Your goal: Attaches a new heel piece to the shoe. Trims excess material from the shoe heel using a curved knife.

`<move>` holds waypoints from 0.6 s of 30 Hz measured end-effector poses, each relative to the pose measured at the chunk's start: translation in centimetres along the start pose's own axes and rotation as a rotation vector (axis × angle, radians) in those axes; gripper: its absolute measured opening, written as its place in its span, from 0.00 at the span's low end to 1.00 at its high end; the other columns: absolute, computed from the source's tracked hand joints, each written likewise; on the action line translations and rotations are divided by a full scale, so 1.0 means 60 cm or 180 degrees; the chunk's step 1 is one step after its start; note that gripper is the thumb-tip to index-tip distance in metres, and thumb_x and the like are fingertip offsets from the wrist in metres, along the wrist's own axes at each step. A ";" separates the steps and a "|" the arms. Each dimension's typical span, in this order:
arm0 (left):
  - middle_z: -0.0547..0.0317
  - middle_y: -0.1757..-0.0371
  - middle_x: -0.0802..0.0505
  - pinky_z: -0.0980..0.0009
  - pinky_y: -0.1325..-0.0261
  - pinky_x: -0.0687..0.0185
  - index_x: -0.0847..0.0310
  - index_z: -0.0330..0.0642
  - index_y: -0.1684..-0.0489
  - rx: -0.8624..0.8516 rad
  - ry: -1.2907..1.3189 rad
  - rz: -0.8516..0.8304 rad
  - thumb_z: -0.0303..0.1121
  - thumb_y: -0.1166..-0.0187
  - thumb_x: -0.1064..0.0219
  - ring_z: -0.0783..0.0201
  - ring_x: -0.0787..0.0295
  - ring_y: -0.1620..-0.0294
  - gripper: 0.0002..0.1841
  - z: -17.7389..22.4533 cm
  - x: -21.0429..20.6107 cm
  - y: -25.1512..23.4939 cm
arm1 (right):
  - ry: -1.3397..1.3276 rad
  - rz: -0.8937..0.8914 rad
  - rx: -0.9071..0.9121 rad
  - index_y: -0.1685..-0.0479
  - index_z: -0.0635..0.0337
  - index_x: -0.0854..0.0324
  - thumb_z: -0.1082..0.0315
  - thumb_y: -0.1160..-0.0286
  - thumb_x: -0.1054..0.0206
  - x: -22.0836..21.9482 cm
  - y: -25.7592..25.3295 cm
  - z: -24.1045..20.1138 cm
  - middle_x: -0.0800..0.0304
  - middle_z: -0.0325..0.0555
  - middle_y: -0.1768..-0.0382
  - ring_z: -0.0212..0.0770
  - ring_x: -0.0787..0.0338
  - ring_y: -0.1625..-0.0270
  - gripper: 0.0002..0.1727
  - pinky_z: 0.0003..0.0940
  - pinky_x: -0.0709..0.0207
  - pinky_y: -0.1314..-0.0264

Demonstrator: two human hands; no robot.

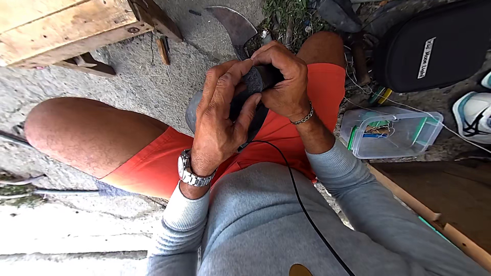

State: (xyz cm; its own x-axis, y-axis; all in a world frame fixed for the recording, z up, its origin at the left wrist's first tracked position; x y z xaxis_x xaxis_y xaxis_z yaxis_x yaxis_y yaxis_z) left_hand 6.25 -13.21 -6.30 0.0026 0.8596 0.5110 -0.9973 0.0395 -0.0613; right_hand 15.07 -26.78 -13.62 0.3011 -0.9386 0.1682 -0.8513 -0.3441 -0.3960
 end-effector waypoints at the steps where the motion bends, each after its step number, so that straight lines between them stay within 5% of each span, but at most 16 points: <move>1: 0.47 0.25 0.21 0.67 0.29 0.11 0.28 0.32 0.20 0.0020 -0.0004 -0.0012 0.28 0.19 0.31 0.61 0.17 0.27 0.27 0.001 0.000 -0.002 | -0.0035 -0.0001 -0.0007 0.62 0.71 0.11 0.73 0.43 0.21 0.000 0.000 -0.001 0.08 0.57 0.57 0.46 0.08 0.48 0.12 0.39 0.13 0.43; 7: 0.45 0.17 0.27 0.59 0.23 0.15 0.42 0.34 0.11 0.0169 -0.0011 -0.0266 0.41 0.25 0.22 0.56 0.21 0.21 0.43 0.033 0.029 -0.024 | -0.0626 -0.0068 -0.0044 0.60 0.74 0.13 0.74 0.42 0.18 0.010 0.000 0.018 0.08 0.58 0.57 0.45 0.07 0.50 0.14 0.39 0.11 0.43; 10: 0.46 0.15 0.27 0.54 0.22 0.17 0.36 0.37 0.13 0.0000 -0.0531 -0.0259 0.47 0.21 0.27 0.53 0.22 0.20 0.39 0.051 0.099 -0.025 | -0.1249 -0.0083 -0.0168 0.60 0.73 0.15 0.74 0.38 0.18 0.019 -0.004 0.035 0.08 0.56 0.60 0.45 0.06 0.54 0.13 0.42 0.10 0.46; 14: 0.51 0.22 0.18 0.51 0.23 0.17 0.24 0.44 0.21 -0.0173 -0.0812 -0.0112 0.51 0.19 0.30 0.51 0.18 0.24 0.31 -0.022 0.201 -0.017 | -0.2222 -0.0119 -0.0701 0.62 0.69 0.15 0.72 0.32 0.24 0.022 -0.019 0.058 0.08 0.56 0.63 0.47 0.06 0.57 0.09 0.45 0.10 0.48; 18: 0.52 0.31 0.12 0.53 0.29 0.13 0.21 0.41 0.26 -0.0113 -0.0292 -0.0053 0.45 0.13 0.37 0.54 0.11 0.33 0.23 -0.075 0.229 -0.048 | -0.2940 -0.0374 -0.1333 0.64 0.66 0.16 0.69 0.30 0.26 0.020 -0.043 0.048 0.08 0.55 0.65 0.49 0.06 0.61 0.08 0.48 0.09 0.53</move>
State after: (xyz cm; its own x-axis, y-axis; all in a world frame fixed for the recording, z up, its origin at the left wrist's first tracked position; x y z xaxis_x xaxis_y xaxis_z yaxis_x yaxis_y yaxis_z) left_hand 9.49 0.78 -2.93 0.0109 0.8085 0.5884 -0.9940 0.0729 -0.0817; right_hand 18.87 -27.10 -15.00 0.4554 -0.6122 -0.6464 -0.8236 -0.5655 -0.0447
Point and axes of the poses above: each hand's wrist, its own y-axis away from the middle knuckle, its own x-axis out of the back of the hand, z = x × y, the point moved 4 cm from there along -y, towards the middle knuckle
